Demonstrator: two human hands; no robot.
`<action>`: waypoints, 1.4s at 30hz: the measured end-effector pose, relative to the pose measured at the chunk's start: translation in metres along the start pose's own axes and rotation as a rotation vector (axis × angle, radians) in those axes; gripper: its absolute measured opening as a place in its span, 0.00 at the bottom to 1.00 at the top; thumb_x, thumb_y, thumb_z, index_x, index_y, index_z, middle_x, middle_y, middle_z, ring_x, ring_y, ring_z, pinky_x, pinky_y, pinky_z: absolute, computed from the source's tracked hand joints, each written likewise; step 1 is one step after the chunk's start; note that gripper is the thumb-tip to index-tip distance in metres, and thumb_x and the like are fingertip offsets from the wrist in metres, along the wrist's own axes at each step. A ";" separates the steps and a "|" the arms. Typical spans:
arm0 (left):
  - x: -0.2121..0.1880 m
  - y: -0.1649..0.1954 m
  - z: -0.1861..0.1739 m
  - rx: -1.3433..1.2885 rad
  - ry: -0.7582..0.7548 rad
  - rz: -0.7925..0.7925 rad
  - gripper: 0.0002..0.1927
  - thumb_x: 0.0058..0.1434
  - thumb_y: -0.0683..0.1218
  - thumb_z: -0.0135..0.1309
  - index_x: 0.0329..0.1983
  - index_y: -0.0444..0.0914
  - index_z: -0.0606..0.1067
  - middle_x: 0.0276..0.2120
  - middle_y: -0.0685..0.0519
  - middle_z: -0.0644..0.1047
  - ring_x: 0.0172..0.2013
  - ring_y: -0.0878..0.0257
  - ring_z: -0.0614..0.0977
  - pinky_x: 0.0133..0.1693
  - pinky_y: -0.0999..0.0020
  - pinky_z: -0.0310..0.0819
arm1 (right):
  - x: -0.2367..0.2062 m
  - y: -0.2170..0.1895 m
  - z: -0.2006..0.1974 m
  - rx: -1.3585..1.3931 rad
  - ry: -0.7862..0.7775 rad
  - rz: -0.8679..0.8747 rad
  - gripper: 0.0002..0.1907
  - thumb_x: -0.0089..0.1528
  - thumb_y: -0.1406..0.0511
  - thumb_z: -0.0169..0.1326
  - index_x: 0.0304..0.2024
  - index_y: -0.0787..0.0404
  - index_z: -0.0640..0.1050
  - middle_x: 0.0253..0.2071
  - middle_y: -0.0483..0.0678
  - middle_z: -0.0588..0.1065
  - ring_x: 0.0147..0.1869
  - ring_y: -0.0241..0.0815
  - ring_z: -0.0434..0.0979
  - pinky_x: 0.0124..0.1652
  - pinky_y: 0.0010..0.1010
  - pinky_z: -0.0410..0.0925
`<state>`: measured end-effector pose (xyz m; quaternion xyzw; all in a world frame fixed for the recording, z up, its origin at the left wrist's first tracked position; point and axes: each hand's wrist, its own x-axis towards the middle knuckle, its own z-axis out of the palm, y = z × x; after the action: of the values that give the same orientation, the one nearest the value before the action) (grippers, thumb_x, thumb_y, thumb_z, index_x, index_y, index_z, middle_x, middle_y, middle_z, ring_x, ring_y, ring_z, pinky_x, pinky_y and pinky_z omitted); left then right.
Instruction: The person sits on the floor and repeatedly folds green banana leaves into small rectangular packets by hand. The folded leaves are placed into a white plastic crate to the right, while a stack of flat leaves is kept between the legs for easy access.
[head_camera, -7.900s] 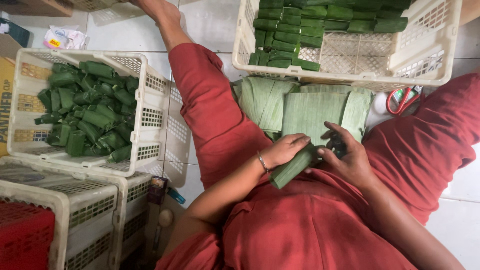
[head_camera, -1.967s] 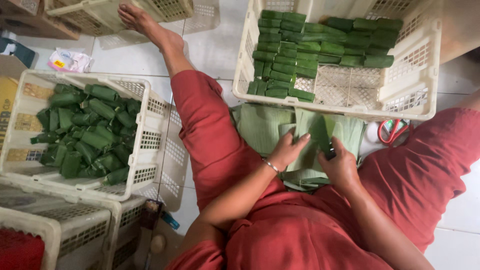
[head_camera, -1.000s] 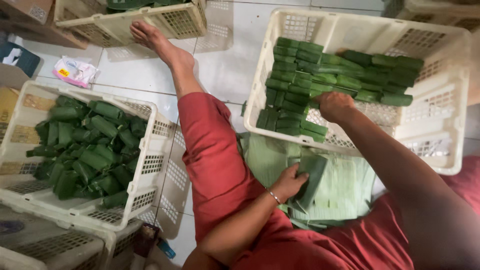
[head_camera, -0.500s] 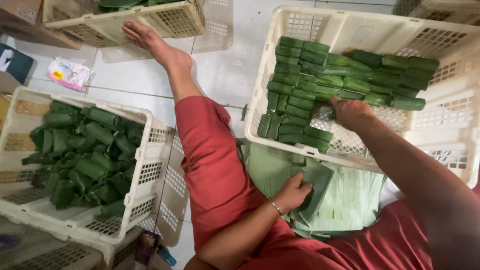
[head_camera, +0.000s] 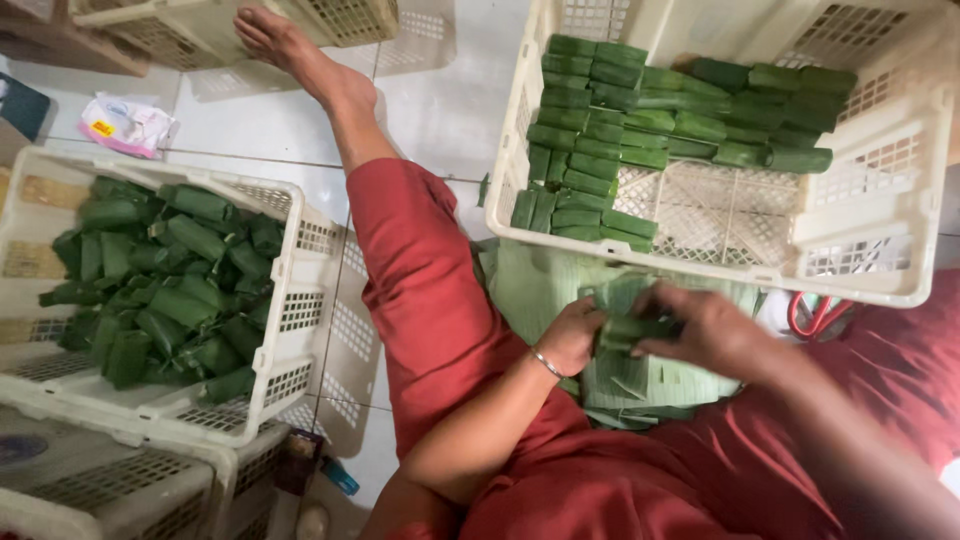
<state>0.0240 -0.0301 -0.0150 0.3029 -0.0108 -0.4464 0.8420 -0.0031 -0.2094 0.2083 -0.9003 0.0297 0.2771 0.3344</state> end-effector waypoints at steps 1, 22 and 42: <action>0.000 0.002 0.001 -0.067 0.021 -0.050 0.05 0.75 0.39 0.50 0.47 0.31 0.72 0.42 0.45 0.77 0.39 0.58 0.80 0.40 0.64 0.76 | -0.002 -0.001 0.011 -0.080 0.067 -0.058 0.23 0.54 0.59 0.67 0.50 0.51 0.77 0.44 0.46 0.83 0.44 0.43 0.86 0.46 0.32 0.76; -0.011 0.003 0.027 0.109 -0.144 -0.023 0.18 0.67 0.39 0.57 0.60 0.37 0.73 0.49 0.55 0.79 0.48 0.64 0.80 0.51 0.65 0.78 | -0.036 0.043 0.123 0.038 0.873 -0.057 0.10 0.61 0.64 0.65 0.41 0.59 0.79 0.43 0.50 0.78 0.32 0.43 0.79 0.34 0.32 0.72; -0.012 0.003 0.020 0.021 0.036 -0.140 0.09 0.71 0.44 0.49 0.46 0.35 0.77 0.42 0.52 0.80 0.39 0.64 0.82 0.43 0.67 0.79 | -0.038 0.021 0.121 -0.227 0.820 -0.338 0.20 0.55 0.63 0.66 0.49 0.57 0.78 0.46 0.49 0.79 0.46 0.52 0.81 0.41 0.39 0.74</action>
<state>0.0134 -0.0296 0.0061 0.3196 0.0209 -0.4987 0.8054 -0.0983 -0.1558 0.1399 -0.9588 -0.0184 -0.1592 0.2347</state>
